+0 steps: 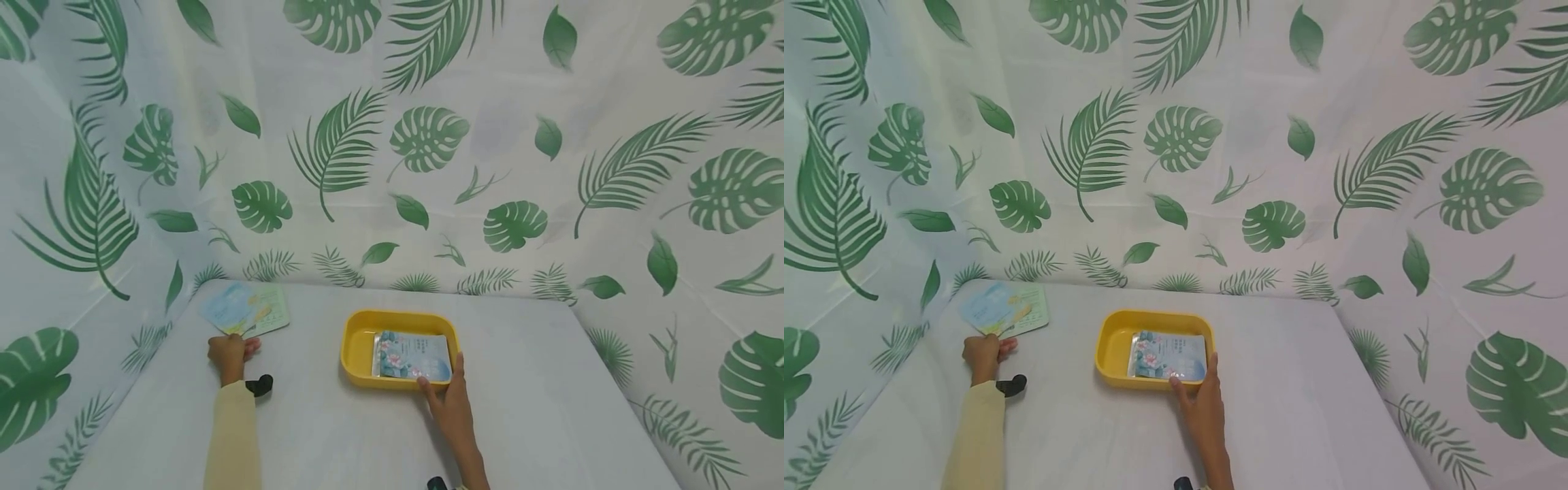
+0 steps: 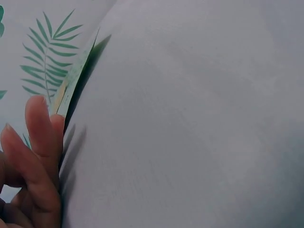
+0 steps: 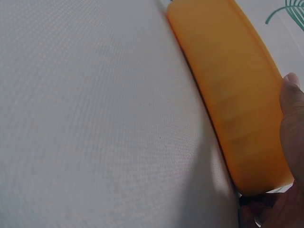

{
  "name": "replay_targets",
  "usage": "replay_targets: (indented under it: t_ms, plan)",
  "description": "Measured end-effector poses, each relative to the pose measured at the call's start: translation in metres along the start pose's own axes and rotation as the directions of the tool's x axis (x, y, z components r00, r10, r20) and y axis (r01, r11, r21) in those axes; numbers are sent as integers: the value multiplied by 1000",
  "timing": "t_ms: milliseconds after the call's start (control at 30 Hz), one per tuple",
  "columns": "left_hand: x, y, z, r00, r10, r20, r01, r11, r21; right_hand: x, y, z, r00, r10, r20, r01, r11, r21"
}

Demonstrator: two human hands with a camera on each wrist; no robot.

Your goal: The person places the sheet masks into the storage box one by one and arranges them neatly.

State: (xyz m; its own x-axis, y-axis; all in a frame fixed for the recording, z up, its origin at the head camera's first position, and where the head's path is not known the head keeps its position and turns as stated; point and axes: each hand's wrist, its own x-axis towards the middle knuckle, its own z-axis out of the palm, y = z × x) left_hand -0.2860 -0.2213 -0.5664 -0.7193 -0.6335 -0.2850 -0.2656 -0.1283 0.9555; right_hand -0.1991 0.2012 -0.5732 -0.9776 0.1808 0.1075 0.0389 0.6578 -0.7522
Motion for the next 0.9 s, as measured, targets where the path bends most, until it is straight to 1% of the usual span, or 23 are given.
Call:
replay_targets:
  t_ms: [100,200,233,267,367,433,567,633,700,800,900]
  plan:
    - [-3,-3,1,997,78,-10,-78,997,10,1,1,0,1000,0,-6,0,1000,5]
    - [-5,-7,2,986,160,-54,-162,986,-27,1,0,-1,1000,5,4,-5,1000,12]
    - [-5,-8,3,982,176,-69,-179,983,-40,2,0,-1,1000,5,7,-5,1000,15]
    - [-6,-9,3,980,179,-87,-184,981,-54,2,0,-1,1000,9,12,-9,1000,17]
    - [-5,-12,4,979,157,-131,-167,983,-76,1,0,0,1000,15,20,-15,1000,19]
    - [-4,-12,5,981,123,-152,-139,985,-105,1,0,0,999,23,26,-24,1000,18]
    - [-3,-10,7,977,82,-198,-114,981,-157,1,1,1,999,40,29,-40,999,10]
    - [-3,-8,7,973,72,-219,-111,979,-172,1,1,2,999,45,28,-45,999,7]
    - [-3,-7,8,969,61,-238,-107,978,-181,0,1,2,999,44,28,-44,999,7]
    - [-2,-6,9,964,36,-262,-82,983,-165,0,1,2,999,35,20,-35,999,9]
    - [0,-2,10,963,-16,-268,-26,987,-155,1,1,1,1000,20,6,-20,1000,10]
